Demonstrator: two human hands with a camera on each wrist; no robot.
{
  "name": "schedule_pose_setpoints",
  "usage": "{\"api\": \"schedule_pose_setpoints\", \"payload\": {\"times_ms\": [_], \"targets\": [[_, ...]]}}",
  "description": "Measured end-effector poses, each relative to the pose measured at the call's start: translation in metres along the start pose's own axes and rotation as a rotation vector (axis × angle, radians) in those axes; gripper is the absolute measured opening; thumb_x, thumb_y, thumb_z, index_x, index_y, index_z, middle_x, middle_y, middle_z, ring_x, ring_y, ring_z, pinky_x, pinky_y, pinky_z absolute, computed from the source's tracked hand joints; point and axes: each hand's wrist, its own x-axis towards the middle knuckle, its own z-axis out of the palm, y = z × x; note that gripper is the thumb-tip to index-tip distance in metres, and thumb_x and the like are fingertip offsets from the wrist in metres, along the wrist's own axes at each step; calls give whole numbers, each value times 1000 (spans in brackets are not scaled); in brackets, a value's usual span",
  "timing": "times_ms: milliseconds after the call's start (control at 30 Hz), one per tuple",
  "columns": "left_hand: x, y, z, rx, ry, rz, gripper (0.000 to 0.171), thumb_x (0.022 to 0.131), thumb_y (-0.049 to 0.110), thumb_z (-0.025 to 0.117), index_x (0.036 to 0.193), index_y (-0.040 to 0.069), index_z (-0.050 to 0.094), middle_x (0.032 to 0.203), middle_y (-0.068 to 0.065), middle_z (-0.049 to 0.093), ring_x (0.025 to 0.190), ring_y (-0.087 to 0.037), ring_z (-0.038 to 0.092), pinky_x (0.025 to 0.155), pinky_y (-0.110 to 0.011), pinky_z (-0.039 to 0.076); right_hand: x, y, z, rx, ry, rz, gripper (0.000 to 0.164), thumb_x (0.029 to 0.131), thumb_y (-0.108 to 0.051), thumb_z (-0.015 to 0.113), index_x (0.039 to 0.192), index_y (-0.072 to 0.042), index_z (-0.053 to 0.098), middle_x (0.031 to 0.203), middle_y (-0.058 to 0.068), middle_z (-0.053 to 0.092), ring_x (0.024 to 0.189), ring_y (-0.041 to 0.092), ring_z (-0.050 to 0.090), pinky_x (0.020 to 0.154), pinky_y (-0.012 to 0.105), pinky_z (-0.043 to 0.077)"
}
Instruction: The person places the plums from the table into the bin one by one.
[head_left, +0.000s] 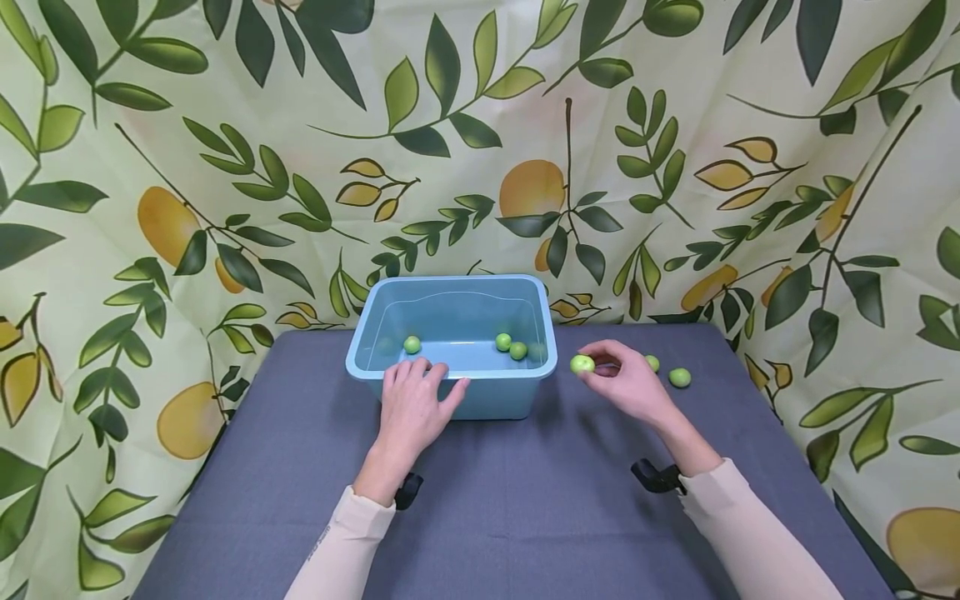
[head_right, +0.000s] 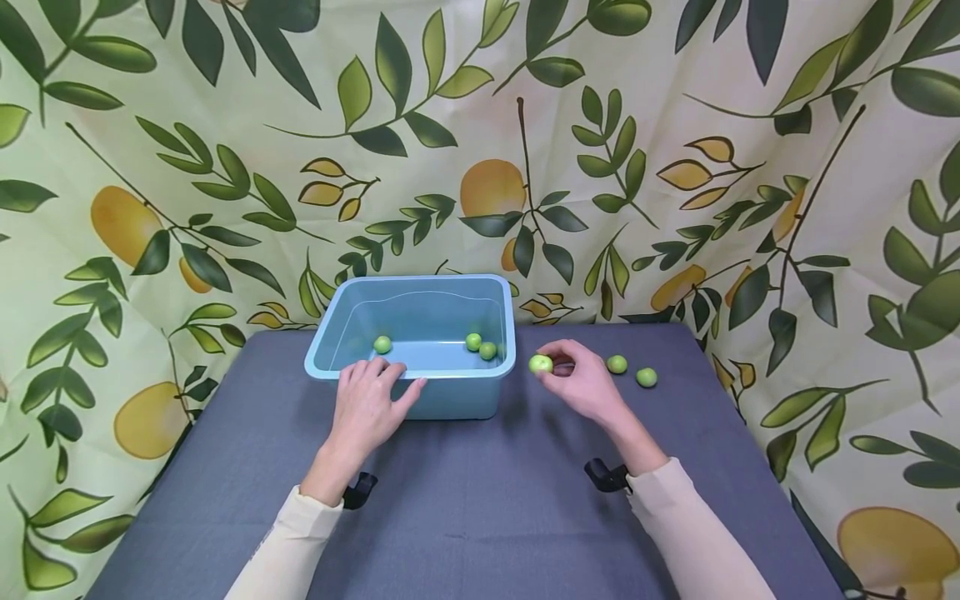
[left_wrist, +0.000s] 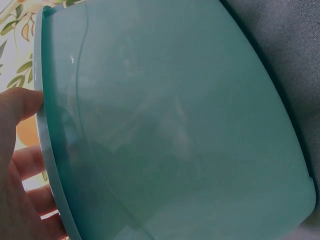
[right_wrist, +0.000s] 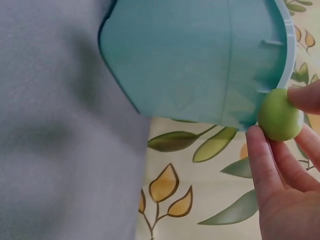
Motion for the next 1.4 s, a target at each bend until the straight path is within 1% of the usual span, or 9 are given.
{"api": "schedule_pose_setpoints", "payload": {"times_ms": [200, 433, 500, 733, 833, 1033, 1100, 1333, 1400], "targets": [[0, 0, 0, -5, -2, -3, 39, 93, 44, 71, 105, 7, 76, 96, -14, 66, 90, -36, 60, 90, -52, 44, 5, -11, 3, 33, 5, -21, 33, 90, -11, 76, 121, -1, 67, 116, 14, 67, 102, 25, 65, 91, 27, 54], [0, -1, 0, 3, 3, 2, 39, 93, 44, 71, 105, 8, 76, 96, -14, 66, 89, -36, 60, 89, -51, 45, 12, -24, 5, 59, 9, -54, 33, 90, -10, 76, 121, -1, 66, 117, 15, 67, 102, 26, 65, 94, 38, 54], [0, -1, 0, 3, 5, 3, 39, 93, 44, 71, 105, 8, 76, 96, -14, 66, 89, -36, 59, 89, -52, 45, 13, -27, 5, 74, 11, -63, 33, 90, -10, 76, 121, -1, 67, 117, 15, 67, 103, 26, 66, 93, 37, 55], [0, -1, 0, 2, 8, 4, 38, 93, 44, 70, 104, 8, 76, 96, -14, 66, 89, -35, 59, 89, -51, 45, 17, -36, 9, 109, 27, -85, 35, 90, -13, 77, 122, -1, 68, 117, 13, 67, 103, 23, 66, 91, 24, 54], [0, -1, 0, 2, 5, 2, 39, 93, 44, 70, 104, 8, 76, 96, -13, 66, 89, -35, 59, 90, -51, 44, 20, -38, 12, 116, 27, -90, 35, 90, -9, 77, 123, -1, 67, 117, 13, 67, 102, 23, 66, 90, 24, 54], [1, -1, 0, 2, -6, -5, 39, 94, 45, 70, 105, 8, 76, 96, -14, 66, 90, -35, 59, 90, -52, 44, 26, -42, 16, 141, 20, -112, 38, 89, -5, 77, 125, 2, 66, 121, 17, 64, 104, 29, 66, 95, 40, 54], [1, -1, 0, 1, -8, -6, 39, 93, 45, 70, 105, 7, 76, 96, -14, 66, 90, -35, 59, 90, -52, 44, 27, -44, 17, 145, 20, -118, 38, 89, -5, 77, 125, 2, 66, 120, 17, 64, 104, 29, 66, 95, 43, 54], [0, -1, 1, 3, 2, 2, 39, 93, 45, 70, 104, 8, 76, 95, -13, 65, 89, -35, 59, 90, -52, 45, 32, -44, 19, 127, 16, -125, 37, 89, -9, 78, 123, 0, 67, 117, 14, 65, 101, 25, 67, 91, 29, 54], [0, -1, 1, 1, 0, 2, 39, 94, 44, 70, 104, 8, 76, 96, -13, 65, 89, -35, 59, 90, -51, 44, 33, -45, 20, 131, 15, -129, 38, 89, -10, 78, 123, 1, 67, 117, 15, 65, 101, 26, 67, 91, 30, 54]]}}
